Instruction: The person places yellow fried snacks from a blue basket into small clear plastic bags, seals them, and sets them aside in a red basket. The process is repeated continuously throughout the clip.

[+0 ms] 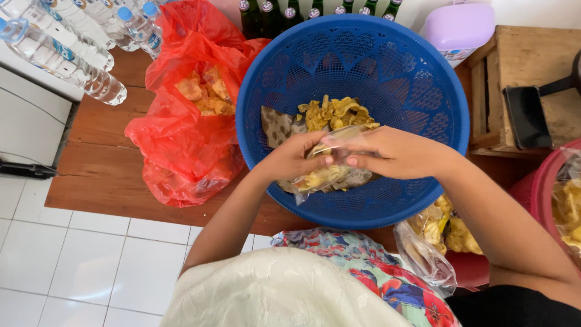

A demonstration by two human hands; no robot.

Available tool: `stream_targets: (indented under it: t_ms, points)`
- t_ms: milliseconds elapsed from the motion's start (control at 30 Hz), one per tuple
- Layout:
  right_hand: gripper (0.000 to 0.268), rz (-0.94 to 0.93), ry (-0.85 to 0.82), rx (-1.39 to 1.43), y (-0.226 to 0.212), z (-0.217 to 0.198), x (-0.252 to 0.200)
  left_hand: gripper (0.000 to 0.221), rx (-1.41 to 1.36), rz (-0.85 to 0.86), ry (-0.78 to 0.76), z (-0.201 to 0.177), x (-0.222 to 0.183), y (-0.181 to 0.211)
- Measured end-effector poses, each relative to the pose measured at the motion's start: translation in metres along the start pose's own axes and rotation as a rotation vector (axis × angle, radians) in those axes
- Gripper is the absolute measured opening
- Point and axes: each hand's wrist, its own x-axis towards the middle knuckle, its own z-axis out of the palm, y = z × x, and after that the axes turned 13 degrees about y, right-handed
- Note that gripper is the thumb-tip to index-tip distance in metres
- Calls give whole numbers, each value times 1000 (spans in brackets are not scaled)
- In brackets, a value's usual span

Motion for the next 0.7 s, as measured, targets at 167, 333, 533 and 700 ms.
stream_targets:
  t_ms: [167, 333, 533, 700]
  points:
    - [36, 135, -3, -185, 11, 13, 15, 35, -57, -96, 155, 0, -2, 2]
    - [15, -89, 198, -217, 31, 13, 27, 49, 29, -235, 346, -9, -1, 6]
    - [42, -40, 106, -78, 37, -2, 47, 63, -357, -318, 134, -47, -12, 3]
    - [18, -73, -40, 3, 29, -8, 65, 55, -416, -397, -51, -55, -21, -16]
